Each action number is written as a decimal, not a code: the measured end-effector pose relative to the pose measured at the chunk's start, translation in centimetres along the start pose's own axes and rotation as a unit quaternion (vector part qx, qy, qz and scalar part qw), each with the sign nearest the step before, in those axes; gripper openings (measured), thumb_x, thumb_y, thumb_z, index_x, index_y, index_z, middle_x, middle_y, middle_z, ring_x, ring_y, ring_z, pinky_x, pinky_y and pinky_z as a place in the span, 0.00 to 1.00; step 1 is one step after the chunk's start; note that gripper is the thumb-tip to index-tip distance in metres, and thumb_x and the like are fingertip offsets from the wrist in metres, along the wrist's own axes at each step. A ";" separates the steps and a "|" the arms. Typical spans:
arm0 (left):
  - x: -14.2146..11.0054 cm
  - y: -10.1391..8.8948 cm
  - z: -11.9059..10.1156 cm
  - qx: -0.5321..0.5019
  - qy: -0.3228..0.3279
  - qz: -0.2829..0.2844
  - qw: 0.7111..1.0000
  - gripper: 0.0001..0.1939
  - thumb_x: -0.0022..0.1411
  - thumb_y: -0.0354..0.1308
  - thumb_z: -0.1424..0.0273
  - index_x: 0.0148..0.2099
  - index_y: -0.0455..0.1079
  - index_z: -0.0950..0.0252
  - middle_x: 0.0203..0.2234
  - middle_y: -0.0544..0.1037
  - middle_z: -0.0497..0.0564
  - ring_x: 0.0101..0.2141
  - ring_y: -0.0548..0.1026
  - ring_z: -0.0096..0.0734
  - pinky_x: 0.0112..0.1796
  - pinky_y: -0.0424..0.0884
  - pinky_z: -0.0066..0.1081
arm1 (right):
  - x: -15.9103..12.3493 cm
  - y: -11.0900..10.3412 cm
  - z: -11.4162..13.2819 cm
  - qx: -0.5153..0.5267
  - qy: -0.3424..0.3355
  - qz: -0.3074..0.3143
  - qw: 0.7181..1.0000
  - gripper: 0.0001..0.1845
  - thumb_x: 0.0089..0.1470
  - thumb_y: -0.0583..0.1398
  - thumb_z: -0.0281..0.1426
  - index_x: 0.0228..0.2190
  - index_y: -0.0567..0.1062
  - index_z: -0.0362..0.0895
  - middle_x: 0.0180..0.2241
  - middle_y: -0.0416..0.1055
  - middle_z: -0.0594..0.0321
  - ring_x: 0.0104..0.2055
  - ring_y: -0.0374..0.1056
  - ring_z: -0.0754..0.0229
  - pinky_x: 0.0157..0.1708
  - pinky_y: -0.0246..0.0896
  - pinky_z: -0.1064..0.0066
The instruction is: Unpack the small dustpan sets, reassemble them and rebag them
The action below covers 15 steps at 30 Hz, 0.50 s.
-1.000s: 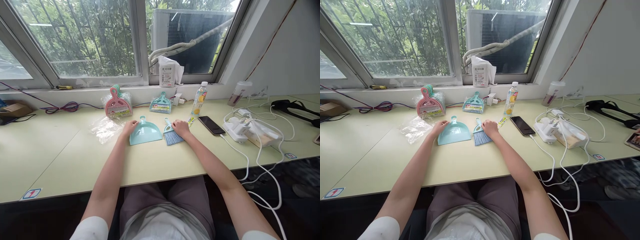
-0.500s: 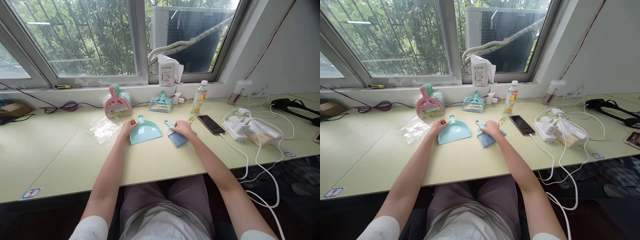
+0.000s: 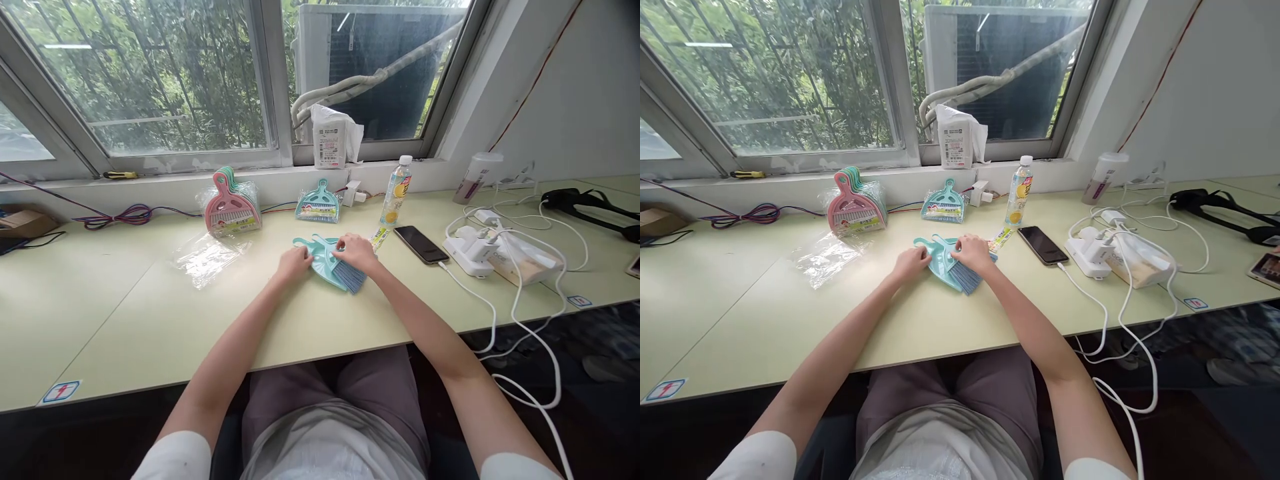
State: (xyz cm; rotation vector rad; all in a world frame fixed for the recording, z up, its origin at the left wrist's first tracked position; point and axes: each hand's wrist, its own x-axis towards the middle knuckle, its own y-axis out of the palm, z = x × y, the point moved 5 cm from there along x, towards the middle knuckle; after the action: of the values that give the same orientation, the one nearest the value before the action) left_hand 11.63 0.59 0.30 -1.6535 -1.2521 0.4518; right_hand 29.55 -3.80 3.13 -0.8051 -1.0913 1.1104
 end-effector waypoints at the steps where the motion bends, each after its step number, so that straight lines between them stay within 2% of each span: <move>1: -0.3 0.6 -1.2 -0.017 0.025 0.007 1.000 0.14 0.60 0.52 0.64 0.23 0.59 0.60 0.19 0.67 0.51 0.30 0.70 0.41 0.33 0.58 0.33 | -0.1 0.3 0.1 -0.001 -0.007 0.009 1.000 0.09 0.49 0.60 0.38 0.31 0.75 0.46 0.39 0.74 0.60 0.43 0.68 0.57 0.37 0.56 0.70; 4: -1.0 1.0 -3.3 -0.048 0.085 0.006 0.995 0.18 0.63 0.49 0.62 0.22 0.60 0.60 0.19 0.67 0.52 0.29 0.70 0.39 0.34 0.59 0.33 | -0.2 0.4 0.4 0.015 -0.032 0.030 0.999 0.09 0.50 0.60 0.37 0.31 0.74 0.45 0.39 0.74 0.60 0.43 0.68 0.58 0.38 0.57 0.71; 6: -1.2 0.4 -3.6 -0.012 0.125 -0.005 0.992 0.16 0.65 0.47 0.63 0.26 0.65 0.61 0.22 0.70 0.52 0.31 0.71 0.38 0.36 0.60 0.33 | -0.3 0.3 0.5 0.031 -0.050 0.053 0.997 0.08 0.49 0.61 0.37 0.31 0.74 0.46 0.39 0.74 0.61 0.43 0.68 0.58 0.38 0.57 0.71; 9: -1.4 -1.0 -3.4 0.098 0.219 -0.038 0.970 0.09 0.64 0.51 0.65 0.39 0.70 0.62 0.35 0.75 0.55 0.42 0.70 0.41 0.44 0.61 0.37 | -0.4 0.2 0.5 0.052 -0.059 0.081 0.994 0.08 0.49 0.62 0.37 0.30 0.73 0.46 0.38 0.75 0.63 0.42 0.69 0.59 0.36 0.57 0.72; 12: -1.5 -1.9 -2.7 0.163 0.286 -0.065 0.942 0.15 0.61 0.57 0.66 0.50 0.67 0.61 0.49 0.72 0.57 0.50 0.66 0.42 0.50 0.59 0.40 | -0.4 0.4 0.7 0.072 -0.070 0.087 0.991 0.09 0.49 0.62 0.39 0.30 0.74 0.47 0.39 0.74 0.64 0.42 0.68 0.59 0.36 0.57 0.72; 15: -1.6 -1.6 -2.3 0.205 0.324 -0.053 0.922 0.16 0.62 0.54 0.72 0.53 0.66 0.62 0.50 0.71 0.56 0.51 0.66 0.40 0.51 0.60 0.38 | -0.4 1.0 0.9 0.092 -0.083 0.079 0.989 0.10 0.49 0.62 0.40 0.30 0.75 0.47 0.39 0.74 0.64 0.42 0.68 0.59 0.36 0.57 0.72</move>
State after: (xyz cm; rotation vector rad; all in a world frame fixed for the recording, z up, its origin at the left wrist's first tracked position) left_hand 11.91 -1.89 2.36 -1.2169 -0.6836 0.0655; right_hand 28.35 -3.95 2.42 -0.6697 -1.0575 1.4119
